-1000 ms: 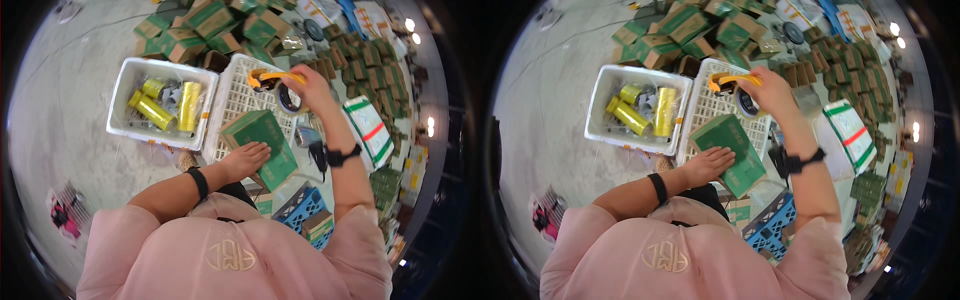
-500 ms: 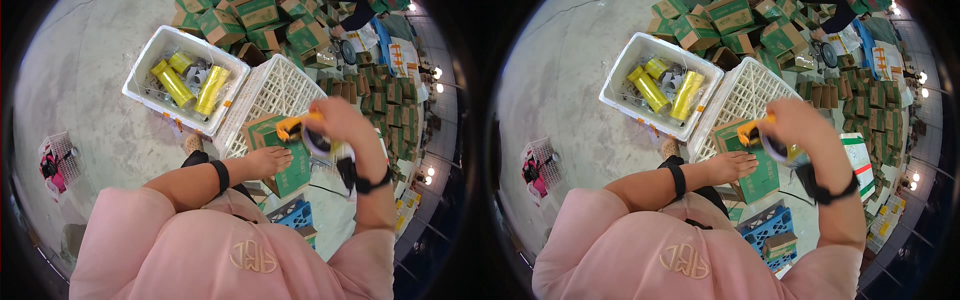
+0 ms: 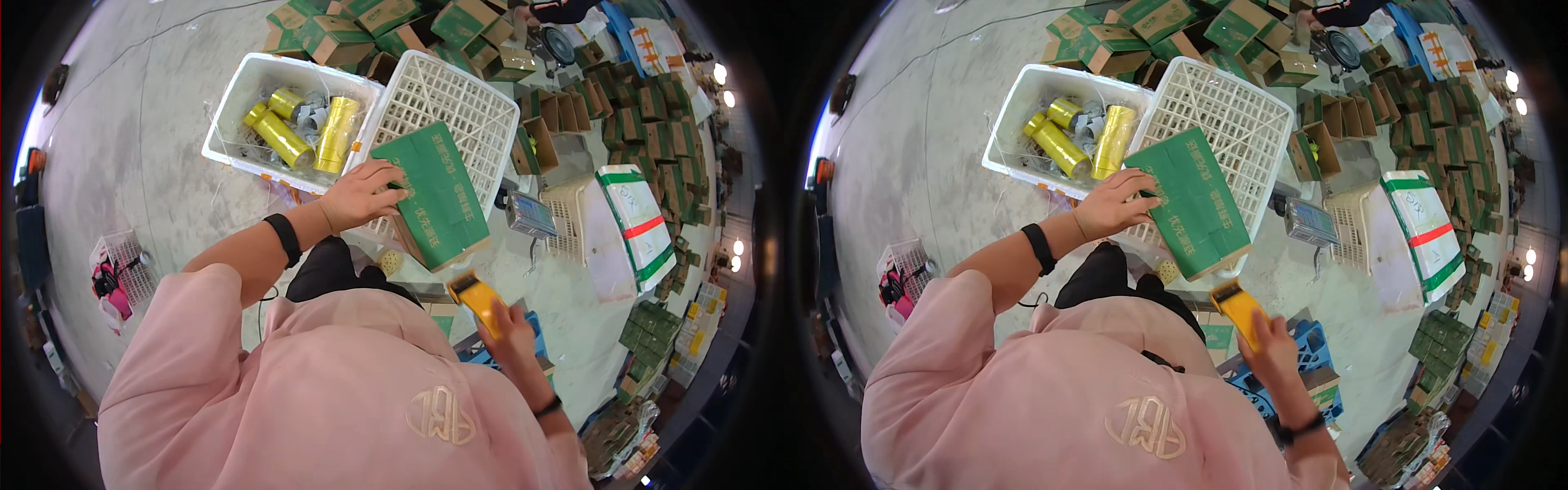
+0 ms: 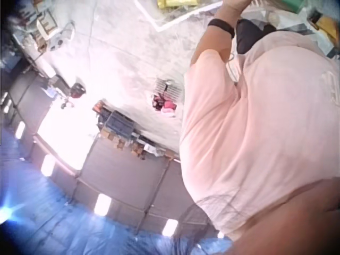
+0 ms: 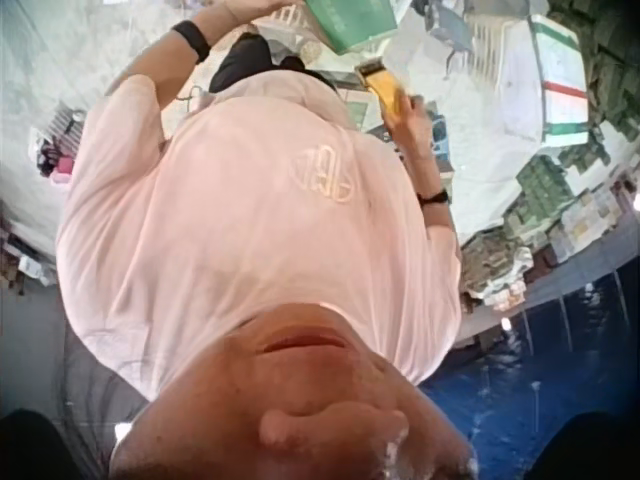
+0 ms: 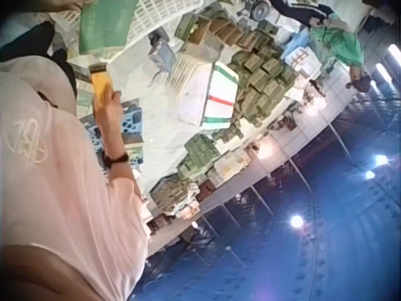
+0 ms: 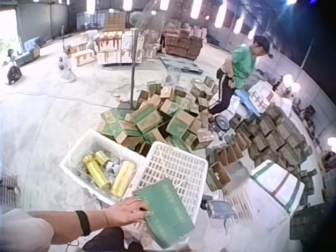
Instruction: The recorder assembles cardboard boxes using a tape dispenser and fills them with produce in a warehouse setting.
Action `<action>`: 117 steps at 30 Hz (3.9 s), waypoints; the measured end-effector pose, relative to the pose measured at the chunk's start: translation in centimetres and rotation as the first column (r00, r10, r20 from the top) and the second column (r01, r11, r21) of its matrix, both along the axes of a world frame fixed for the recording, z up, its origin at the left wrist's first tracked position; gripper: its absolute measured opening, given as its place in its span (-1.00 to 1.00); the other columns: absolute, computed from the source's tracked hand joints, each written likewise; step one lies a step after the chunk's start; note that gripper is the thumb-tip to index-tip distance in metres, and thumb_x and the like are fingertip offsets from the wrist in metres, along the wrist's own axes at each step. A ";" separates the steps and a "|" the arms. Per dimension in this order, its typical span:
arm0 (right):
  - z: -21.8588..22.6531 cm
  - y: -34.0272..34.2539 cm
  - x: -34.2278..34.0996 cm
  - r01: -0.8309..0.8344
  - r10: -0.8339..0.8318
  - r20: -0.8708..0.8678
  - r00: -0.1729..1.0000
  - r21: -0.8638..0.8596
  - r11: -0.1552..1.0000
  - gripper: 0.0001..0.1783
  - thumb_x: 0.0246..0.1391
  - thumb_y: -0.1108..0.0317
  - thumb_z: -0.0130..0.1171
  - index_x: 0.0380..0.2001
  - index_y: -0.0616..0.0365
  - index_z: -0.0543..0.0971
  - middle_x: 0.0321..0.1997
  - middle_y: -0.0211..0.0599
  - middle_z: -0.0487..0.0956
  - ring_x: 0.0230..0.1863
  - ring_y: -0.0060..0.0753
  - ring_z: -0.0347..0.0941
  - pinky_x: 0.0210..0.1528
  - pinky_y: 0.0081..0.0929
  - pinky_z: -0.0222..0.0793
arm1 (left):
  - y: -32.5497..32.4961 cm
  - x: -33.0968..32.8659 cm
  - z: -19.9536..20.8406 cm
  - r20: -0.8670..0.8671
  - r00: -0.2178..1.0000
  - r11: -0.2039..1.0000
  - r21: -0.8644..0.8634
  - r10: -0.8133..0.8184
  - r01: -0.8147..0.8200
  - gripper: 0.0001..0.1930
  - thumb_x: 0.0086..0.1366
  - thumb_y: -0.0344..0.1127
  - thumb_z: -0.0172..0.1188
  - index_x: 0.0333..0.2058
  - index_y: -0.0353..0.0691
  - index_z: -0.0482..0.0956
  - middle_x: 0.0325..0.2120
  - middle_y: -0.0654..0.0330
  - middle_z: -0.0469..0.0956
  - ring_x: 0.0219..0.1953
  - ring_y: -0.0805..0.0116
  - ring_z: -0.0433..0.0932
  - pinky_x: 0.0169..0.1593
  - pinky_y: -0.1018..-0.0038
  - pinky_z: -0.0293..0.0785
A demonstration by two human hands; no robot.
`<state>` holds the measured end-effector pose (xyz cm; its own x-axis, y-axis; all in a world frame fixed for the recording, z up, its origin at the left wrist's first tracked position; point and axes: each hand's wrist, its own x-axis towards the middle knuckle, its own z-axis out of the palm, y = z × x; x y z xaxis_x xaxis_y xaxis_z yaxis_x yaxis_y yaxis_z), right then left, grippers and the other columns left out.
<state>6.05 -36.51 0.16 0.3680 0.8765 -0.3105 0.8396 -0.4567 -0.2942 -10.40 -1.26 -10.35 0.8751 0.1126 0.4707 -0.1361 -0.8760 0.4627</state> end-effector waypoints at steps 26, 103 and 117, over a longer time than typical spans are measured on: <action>-4.6 39.4 16.5 -0.237 0.295 0.072 0.953 -0.432 0.870 -0.57 -0.03 0.00 0.20 -0.41 0.22 0.61 -0.45 -0.06 0.58 -0.36 -0.12 0.53 -0.27 -0.31 0.39 | 4.8 -1.1 1.1 -0.109 0.857 0.835 0.190 -0.504 0.516 -0.32 -0.09 0.01 0.22 -0.01 -0.29 0.43 -0.08 0.13 0.39 0.04 0.22 0.34 0.32 0.18 0.06; -13.1 10.0 9.4 0.912 -0.108 -0.914 -0.392 -0.401 0.083 -0.65 0.06 0.32 0.16 -0.08 0.18 0.42 -0.20 -0.27 0.52 -0.13 -0.34 0.45 -0.12 -0.29 0.46 | 21.2 19.4 3.1 -0.536 0.835 0.855 -0.369 0.124 -0.364 -0.50 0.33 -0.11 -0.01 0.12 -0.35 0.32 0.08 -0.13 0.38 0.15 -0.02 0.33 0.22 0.32 0.19; -17.5 -11.6 -17.9 0.672 -0.420 -0.569 -0.707 -0.725 -0.148 -0.64 -0.11 0.57 0.11 -0.14 0.25 0.43 -0.34 -0.27 0.56 -0.29 -0.35 0.52 -0.26 -0.42 0.43 | -3.1 3.6 -10.2 -0.636 0.338 0.670 -0.742 -0.694 -0.024 -0.57 0.29 -0.25 0.12 0.10 -0.25 0.37 -0.16 0.18 0.51 -0.13 0.49 0.45 -0.04 0.55 0.38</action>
